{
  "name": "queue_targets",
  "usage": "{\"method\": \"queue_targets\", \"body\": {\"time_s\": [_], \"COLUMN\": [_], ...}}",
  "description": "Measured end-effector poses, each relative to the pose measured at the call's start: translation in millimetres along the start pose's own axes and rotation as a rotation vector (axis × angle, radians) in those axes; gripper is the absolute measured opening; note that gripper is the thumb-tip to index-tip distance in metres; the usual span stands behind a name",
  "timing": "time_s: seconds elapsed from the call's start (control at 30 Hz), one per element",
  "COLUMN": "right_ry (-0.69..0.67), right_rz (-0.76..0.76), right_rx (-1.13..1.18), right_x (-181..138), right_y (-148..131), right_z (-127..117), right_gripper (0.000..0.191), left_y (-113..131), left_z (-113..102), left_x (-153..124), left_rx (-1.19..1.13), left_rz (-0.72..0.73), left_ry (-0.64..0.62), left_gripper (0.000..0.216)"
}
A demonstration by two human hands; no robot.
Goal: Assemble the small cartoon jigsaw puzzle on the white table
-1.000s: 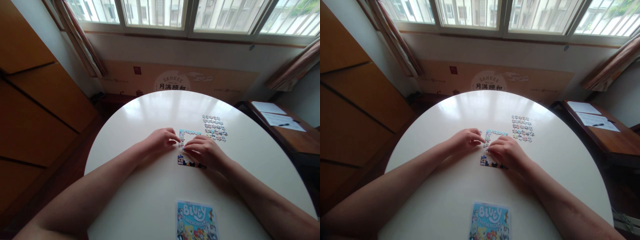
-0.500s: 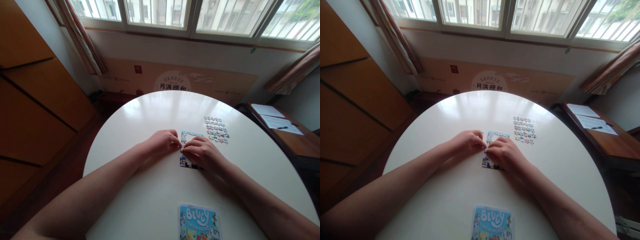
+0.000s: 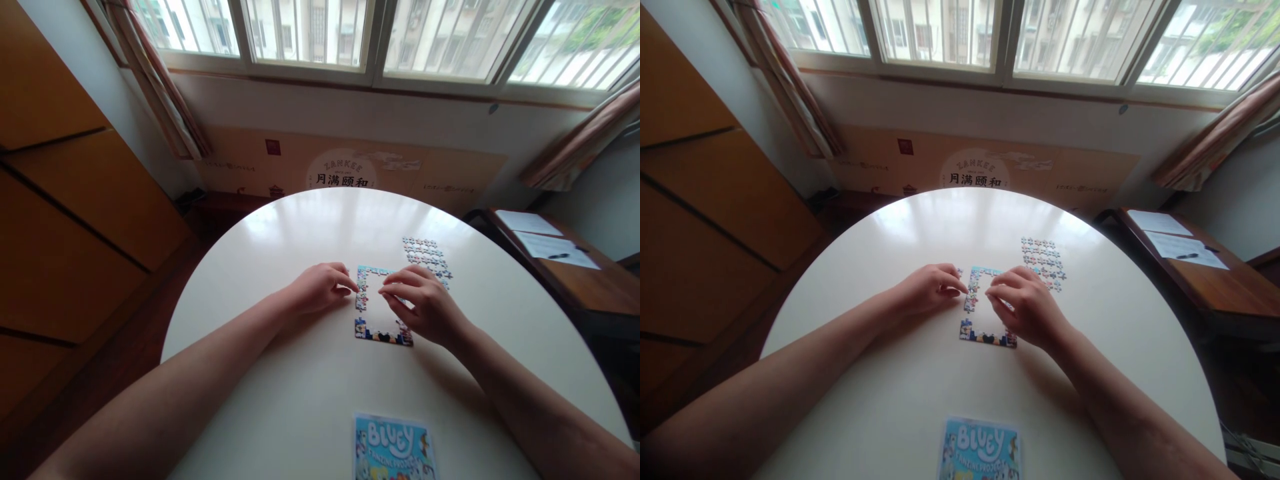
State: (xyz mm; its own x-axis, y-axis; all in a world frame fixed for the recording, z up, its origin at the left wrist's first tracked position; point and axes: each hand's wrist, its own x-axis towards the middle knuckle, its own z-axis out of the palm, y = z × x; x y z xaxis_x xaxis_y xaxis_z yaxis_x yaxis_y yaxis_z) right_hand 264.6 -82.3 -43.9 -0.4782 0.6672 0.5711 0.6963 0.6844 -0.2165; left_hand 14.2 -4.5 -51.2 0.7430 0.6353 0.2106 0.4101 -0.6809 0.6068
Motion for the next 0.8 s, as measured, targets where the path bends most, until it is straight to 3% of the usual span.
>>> {"method": "queue_targets", "body": {"time_s": [0.13, 0.3, 0.4, 0.57, 0.8], "right_ry": [-0.027, -0.052, -0.049, -0.046, -0.025], "right_rz": [-0.006, -0.011, -0.004, 0.002, 0.001], "right_rx": [-0.015, -0.019, -0.018, -0.022, -0.027], "right_x": [0.1, -0.4, -0.3, 1.3, 1.7], "right_y": [0.1, -0.7, 0.3, -0.4, -3.0], "right_z": [-3.1, -4.4, -7.2, -11.5, -14.4], "right_gripper": [0.015, 0.017, 0.018, 0.020, 0.021], "left_y": [-5.8, -24.2, -31.3, -24.2, -4.5], "left_z": [-5.7, -22.2, -25.2, -10.8, -11.1], "left_x": [1.0, -1.8, -1.3, 6.5, 8.6], "left_rx": [0.020, 0.211, 0.277, 0.413, 0.528], "left_rz": [-0.037, -0.234, -0.241, -0.112, -0.039], "left_ry": [0.116, 0.254, 0.226, 0.085, -0.012], "left_gripper": [0.019, 0.022, 0.029, 0.036, 0.025]}}
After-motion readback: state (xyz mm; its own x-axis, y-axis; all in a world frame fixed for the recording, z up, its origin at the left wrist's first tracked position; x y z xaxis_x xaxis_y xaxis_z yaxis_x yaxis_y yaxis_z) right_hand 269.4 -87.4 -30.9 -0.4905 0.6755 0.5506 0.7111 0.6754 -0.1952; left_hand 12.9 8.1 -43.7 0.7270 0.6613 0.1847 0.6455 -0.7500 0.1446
